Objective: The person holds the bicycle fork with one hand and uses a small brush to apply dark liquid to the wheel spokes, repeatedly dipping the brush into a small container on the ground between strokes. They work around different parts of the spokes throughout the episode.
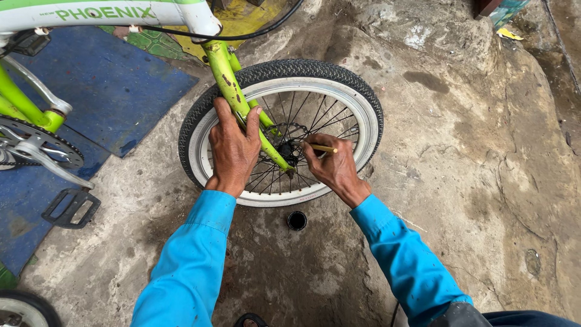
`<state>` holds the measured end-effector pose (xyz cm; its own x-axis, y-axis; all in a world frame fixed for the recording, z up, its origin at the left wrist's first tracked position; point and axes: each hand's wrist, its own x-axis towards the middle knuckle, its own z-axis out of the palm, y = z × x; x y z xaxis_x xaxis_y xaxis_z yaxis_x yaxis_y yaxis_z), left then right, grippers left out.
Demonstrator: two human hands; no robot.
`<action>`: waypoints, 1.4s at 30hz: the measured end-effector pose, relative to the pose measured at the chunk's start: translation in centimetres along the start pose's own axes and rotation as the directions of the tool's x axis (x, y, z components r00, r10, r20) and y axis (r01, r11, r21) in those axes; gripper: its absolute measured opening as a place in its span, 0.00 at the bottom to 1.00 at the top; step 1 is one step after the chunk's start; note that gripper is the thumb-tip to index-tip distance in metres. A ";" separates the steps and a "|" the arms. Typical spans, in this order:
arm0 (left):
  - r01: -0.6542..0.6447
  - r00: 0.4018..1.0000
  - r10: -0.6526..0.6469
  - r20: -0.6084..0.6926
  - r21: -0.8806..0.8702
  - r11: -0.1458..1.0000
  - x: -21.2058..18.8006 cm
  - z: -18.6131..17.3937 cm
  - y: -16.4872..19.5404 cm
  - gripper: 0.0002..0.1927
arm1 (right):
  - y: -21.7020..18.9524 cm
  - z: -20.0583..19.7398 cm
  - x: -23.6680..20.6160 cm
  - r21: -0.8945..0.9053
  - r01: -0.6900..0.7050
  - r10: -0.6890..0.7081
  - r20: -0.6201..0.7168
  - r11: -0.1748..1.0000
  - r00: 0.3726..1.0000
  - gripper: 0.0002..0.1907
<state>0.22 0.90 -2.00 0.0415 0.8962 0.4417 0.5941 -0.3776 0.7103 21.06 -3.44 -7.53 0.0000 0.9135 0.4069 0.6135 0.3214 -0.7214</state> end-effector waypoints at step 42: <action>0.054 0.998 -0.054 -0.009 -0.022 0.998 -0.2 -0.7 0.3 0.20 | 2.9 -2.7 -7.3 0.166 -0.519 0.366 0.534 0.838 0.762 0.08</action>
<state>-0.19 0.44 -1.46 0.0019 0.9131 0.4077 0.5774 -0.3339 0.7450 24.92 -9.83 -11.06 -0.1973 0.9470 -0.2535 0.3831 -0.1635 -0.9091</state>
